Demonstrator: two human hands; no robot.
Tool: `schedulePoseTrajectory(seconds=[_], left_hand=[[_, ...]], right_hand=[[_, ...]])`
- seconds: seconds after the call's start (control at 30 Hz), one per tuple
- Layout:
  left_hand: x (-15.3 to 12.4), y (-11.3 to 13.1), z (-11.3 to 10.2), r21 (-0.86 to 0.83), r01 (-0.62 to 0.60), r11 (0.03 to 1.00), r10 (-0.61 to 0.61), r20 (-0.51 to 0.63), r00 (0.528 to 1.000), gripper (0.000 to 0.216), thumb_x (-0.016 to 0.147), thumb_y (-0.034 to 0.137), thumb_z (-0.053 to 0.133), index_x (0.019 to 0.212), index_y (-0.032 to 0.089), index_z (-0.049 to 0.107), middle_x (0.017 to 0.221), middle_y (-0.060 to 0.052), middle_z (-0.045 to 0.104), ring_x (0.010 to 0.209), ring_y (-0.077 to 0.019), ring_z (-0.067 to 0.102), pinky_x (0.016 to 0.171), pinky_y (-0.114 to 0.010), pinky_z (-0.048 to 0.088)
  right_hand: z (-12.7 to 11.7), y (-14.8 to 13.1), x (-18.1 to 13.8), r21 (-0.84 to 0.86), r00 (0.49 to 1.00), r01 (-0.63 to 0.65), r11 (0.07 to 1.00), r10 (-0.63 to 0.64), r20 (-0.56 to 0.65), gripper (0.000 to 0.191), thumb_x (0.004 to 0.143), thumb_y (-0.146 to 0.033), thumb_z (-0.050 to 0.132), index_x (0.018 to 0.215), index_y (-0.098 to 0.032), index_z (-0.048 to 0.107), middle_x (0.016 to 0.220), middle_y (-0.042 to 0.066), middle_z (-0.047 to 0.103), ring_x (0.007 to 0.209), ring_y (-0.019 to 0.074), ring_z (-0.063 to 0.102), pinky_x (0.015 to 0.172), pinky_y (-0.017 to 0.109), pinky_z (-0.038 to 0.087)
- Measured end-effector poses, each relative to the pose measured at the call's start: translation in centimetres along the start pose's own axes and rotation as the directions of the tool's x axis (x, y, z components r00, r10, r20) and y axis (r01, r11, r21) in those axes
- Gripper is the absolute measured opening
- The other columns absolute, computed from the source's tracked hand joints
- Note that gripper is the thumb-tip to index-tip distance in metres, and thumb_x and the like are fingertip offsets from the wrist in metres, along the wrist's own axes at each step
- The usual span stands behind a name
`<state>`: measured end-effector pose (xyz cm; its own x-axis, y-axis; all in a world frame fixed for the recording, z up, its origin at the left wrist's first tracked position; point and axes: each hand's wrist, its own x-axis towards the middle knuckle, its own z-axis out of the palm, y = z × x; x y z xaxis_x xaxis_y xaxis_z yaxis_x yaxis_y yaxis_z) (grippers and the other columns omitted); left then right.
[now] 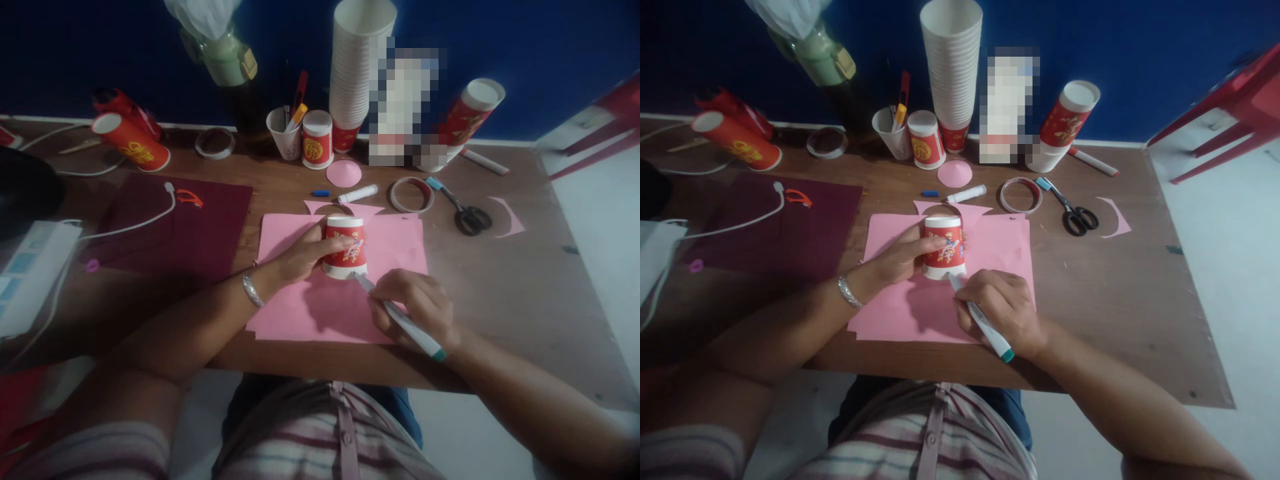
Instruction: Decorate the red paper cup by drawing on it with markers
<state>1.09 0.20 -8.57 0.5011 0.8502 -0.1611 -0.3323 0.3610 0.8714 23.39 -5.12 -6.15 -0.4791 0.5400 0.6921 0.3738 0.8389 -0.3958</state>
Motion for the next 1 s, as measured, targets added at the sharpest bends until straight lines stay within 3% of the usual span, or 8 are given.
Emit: schedulePoseTrajectory(seconds=[0.6,0.8,1.0], left_hand=[[0.03,-0.11,0.02,-0.006,0.004,1.000,-0.004,-0.017,1.000,0.039,0.087,0.043,0.087,0.111,0.017,0.070,0.110,-0.011,0.079,0.097,-0.0220,0.074,0.085,-0.034,0.057],[0.30,-0.44,-0.07,0.000,0.031,1.000,-0.031,-0.082,0.996,0.051,0.084,0.044,0.092,0.119,0.019,0.064,0.110,-0.007,0.074,0.095,-0.0182,0.071,0.085,-0.032,0.057],[0.51,-0.36,0.65,0.008,0.024,1.000,-0.023,-0.121,0.992,0.054,0.081,0.045,0.096,0.113,0.018,0.062,0.105,-0.004,0.072,0.090,-0.0157,0.069,0.077,-0.028,0.057]], right_hand=[[-0.04,0.08,0.07,0.003,1.000,0.014,1.000,-0.014,0.016,0.022,0.095,-0.005,0.070,0.104,-0.023,0.060,0.077,-0.002,0.068,0.063,0.0132,0.067,0.057,0.024,0.057],[0.00,0.08,0.14,0.020,0.999,0.034,0.999,-0.034,0.003,0.021,0.095,-0.004,0.069,0.103,-0.022,0.061,0.076,-0.002,0.068,0.063,0.0142,0.068,0.057,0.026,0.058],[-0.25,0.16,0.11,0.006,1.000,0.016,1.000,-0.016,0.018,0.020,0.093,-0.005,0.071,0.101,-0.022,0.064,0.075,-0.002,0.070,0.061,0.0139,0.068,0.056,0.025,0.058]])
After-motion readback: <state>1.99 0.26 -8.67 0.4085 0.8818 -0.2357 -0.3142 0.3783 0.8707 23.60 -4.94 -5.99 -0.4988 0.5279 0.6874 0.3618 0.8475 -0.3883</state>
